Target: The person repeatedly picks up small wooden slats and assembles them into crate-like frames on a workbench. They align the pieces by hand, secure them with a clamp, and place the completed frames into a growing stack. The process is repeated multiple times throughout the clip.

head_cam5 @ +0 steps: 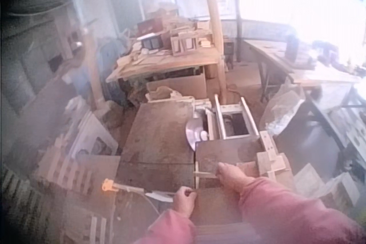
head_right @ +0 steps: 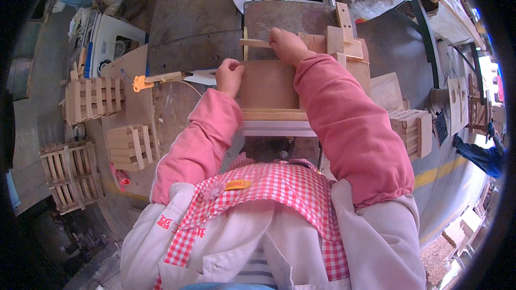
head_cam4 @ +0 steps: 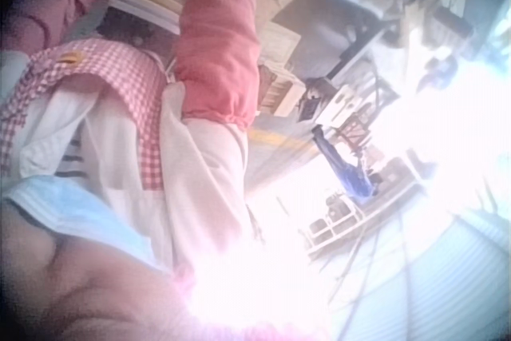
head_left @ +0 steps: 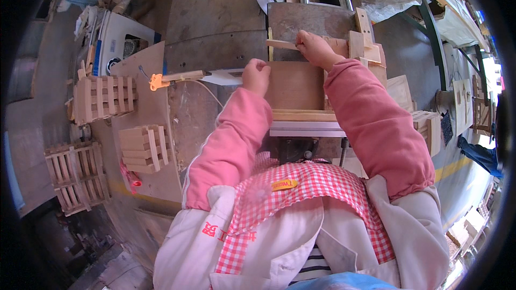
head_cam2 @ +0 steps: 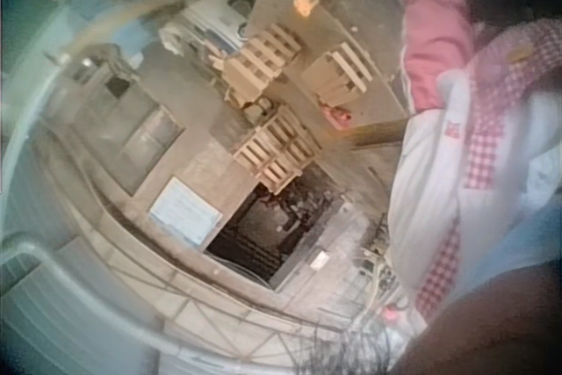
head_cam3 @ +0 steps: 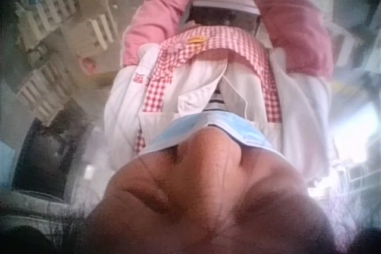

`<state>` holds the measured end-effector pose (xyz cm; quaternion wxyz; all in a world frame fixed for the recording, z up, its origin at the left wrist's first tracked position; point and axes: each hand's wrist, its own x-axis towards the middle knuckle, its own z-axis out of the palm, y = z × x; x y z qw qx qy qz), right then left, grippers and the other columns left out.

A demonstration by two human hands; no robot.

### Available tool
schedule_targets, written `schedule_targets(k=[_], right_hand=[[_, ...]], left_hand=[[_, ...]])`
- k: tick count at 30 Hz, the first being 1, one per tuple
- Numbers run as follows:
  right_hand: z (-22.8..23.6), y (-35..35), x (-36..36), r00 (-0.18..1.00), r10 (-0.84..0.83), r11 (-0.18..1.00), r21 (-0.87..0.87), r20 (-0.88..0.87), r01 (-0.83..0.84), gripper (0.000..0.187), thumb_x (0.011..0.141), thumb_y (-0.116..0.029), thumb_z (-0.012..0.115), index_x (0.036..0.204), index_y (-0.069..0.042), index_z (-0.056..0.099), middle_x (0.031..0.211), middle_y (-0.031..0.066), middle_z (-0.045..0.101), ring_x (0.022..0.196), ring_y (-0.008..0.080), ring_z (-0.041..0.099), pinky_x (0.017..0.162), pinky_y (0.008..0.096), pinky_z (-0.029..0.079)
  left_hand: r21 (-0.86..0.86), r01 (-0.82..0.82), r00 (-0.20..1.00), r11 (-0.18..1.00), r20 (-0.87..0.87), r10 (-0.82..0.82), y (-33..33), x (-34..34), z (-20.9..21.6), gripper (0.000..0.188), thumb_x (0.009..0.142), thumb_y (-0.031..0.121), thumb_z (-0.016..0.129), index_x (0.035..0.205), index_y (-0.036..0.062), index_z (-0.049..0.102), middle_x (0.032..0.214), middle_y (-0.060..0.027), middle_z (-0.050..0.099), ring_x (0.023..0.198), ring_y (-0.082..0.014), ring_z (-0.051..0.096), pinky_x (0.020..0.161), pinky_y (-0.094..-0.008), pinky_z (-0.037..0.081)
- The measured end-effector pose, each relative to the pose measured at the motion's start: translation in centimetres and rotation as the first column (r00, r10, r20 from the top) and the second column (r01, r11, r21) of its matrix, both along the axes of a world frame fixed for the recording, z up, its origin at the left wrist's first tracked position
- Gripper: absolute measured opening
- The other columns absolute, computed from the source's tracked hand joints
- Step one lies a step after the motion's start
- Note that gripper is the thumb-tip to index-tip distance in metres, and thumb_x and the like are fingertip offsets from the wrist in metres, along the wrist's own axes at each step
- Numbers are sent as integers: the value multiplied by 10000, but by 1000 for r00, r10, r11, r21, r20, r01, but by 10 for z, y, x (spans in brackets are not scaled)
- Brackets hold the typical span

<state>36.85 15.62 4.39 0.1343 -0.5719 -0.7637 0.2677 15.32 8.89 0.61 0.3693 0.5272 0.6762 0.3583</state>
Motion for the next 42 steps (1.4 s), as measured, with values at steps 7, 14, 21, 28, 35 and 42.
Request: schedule_targets(k=[7, 14, 21, 28, 35, 42], right_hand=[[-4, -47, -3, 973, 217, 965, 168, -81, -201, 163, 889, -153, 555, 1016, -61, 596, 1031, 184, 628, 991, 398, 578, 864, 458, 465], [-4, -51, -11, 995, 93, 973, 216, -43, -81, 210, 898, -182, 575, 1077, -76, 599, 1030, 166, 627, 1001, 384, 562, 881, 457, 455], [-2, -79, -9, 974, 222, 941, 255, 37, -224, 210, 913, -205, 560, 1074, -76, 600, 1015, 141, 622, 999, 358, 564, 866, 449, 466], [1, -84, -13, 983, 177, 946, 268, 43, -182, 240, 899, -218, 586, 1103, -94, 596, 1049, 116, 611, 1002, 336, 560, 865, 440, 462], [3, -89, -12, 972, 214, 953, 196, 96, -230, 318, 874, -282, 629, 1135, -104, 586, 1061, 111, 594, 1034, 322, 538, 884, 432, 443], [6, -96, -10, 965, 237, 937, 237, 111, -257, 340, 854, -256, 651, 1151, -108, 577, 1070, 104, 582, 1042, 316, 532, 878, 432, 447]], left_hand=[[-108, -2, 997, 994, 71, 9, -9, -4, -1, 194, 805, 167, 694, 915, 15, 648, 866, -128, 689, 830, -260, 663, 757, -358, 504], [-69, 162, 950, 984, -258, -175, -20, -4, 15, 323, 811, 317, 691, 950, 26, 676, 894, -161, 696, 838, -324, 664, 733, -417, 500], [-127, 129, 943, 984, -290, -161, -28, -7, 29, 359, 806, 372, 666, 988, 64, 687, 928, -157, 696, 860, -355, 651, 733, -450, 492], [-10, 283, 858, 959, -444, -257, -37, -14, 29, 335, 810, 380, 660, 921, 67, 707, 908, -152, 701, 871, -337, 663, 740, -434, 500], [-308, 312, 829, 899, -374, -416, -40, -19, 38, 322, 787, 395, 677, 864, 84, 715, 885, -127, 706, 866, -327, 666, 727, -445, 492], [13, 406, 719, 914, -622, -311, -46, -24, 47, 356, 771, 424, 676, 895, 96, 740, 858, -166, 701, 846, -343, 670, 761, -433, 506]])
